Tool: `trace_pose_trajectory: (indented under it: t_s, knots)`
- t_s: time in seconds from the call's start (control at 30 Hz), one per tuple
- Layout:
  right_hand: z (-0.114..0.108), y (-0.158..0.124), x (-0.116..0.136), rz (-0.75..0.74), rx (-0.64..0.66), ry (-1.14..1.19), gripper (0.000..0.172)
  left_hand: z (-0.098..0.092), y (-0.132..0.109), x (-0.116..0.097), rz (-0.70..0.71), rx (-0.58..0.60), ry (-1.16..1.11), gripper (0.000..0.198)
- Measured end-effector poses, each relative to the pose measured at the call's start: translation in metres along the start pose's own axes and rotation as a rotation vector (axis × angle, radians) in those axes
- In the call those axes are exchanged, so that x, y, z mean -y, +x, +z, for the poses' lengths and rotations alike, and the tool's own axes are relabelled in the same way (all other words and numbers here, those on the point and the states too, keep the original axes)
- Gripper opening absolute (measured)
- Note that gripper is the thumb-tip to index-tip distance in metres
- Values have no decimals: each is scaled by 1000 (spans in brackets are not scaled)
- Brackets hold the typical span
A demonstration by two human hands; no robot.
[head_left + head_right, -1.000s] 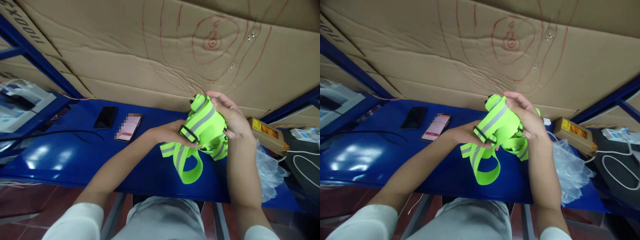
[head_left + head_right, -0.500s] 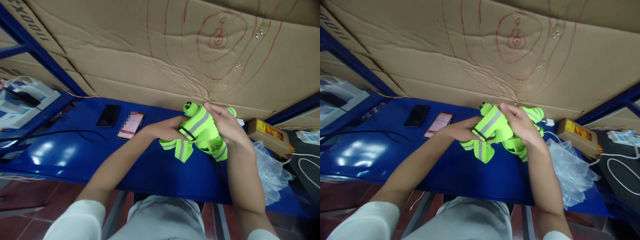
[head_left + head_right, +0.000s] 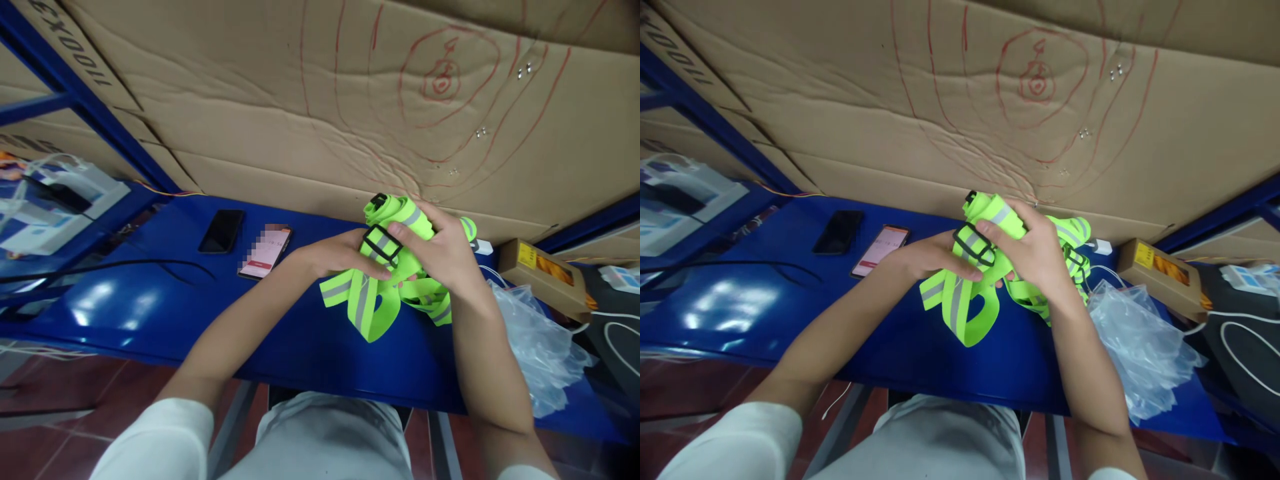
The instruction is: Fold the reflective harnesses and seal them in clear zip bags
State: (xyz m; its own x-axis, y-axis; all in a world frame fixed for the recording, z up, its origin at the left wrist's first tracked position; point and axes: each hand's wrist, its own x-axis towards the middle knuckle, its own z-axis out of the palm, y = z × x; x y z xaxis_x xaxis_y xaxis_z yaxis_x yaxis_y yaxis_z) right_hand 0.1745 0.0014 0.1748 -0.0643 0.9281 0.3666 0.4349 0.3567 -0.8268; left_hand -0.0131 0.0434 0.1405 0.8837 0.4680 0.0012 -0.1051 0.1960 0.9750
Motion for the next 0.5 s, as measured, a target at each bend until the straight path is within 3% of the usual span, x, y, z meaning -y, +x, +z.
trace_pose_trajectory:
  t_s: [0.13, 0.3, 0.5]
  knots:
    - [-2, 0, 1, 46, -95, 57, 39, 5, 0, -4, -52, 29, -91, 44]
    - [-5, 2, -7, 49, -116, 95, 37, -5, 3, 3, -44, 26, 120, 38]
    - [-14, 7, -13, 282, -93, 413, 40, -11, 3, 6, -48, -6, 286, 37]
